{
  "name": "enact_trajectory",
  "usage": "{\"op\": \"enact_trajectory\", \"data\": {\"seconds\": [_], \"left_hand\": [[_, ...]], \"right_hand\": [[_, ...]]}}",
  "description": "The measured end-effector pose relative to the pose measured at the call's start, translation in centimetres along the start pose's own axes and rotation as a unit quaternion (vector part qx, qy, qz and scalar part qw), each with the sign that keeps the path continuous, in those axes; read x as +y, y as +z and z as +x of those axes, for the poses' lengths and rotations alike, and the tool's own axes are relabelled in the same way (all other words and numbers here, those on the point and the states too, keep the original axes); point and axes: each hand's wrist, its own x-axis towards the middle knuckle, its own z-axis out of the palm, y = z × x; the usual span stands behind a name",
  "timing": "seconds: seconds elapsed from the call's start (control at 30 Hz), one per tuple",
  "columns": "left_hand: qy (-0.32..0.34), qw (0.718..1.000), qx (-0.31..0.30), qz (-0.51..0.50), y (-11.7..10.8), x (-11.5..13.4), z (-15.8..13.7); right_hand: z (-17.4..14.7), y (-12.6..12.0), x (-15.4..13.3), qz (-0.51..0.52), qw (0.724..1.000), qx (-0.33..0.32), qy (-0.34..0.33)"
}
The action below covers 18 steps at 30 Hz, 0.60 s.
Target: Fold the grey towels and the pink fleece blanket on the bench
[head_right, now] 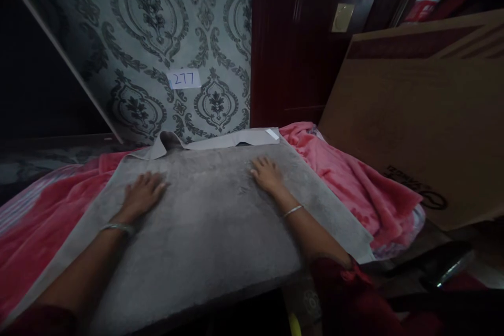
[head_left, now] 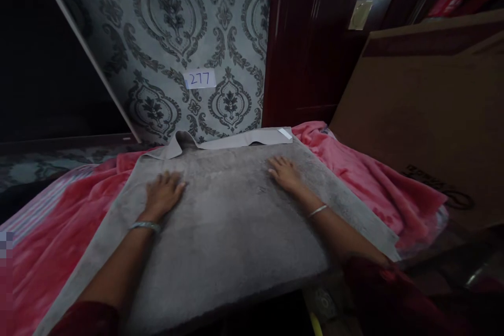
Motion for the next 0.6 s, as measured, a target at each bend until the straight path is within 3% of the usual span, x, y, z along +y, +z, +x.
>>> {"op": "enact_trajectory", "data": {"seconds": [0.1,0.2,0.33,0.5,0.6], "left_hand": [[0.036,0.996,-0.074,-0.016,1.3,3.1,1.7],[0.045,0.996,-0.08,-0.019,2.3,4.2,1.9],[0.044,0.997,-0.061,-0.022,2.9,2.7,1.4],[0.009,0.998,-0.056,-0.015,3.8,0.4,1.0],[-0.016,0.999,-0.046,-0.007,4.5,0.0,0.6]], "right_hand": [[2.4,0.2,-2.9,0.007,0.997,-0.039,-0.064],[4.0,0.7,-2.4,0.016,0.988,-0.097,-0.117],[5.5,1.3,2.7,0.013,0.988,-0.099,-0.119],[4.4,4.3,10.0,0.01,1.0,0.004,-0.017],[2.7,6.3,12.1,0.009,0.999,0.047,-0.022]]}}
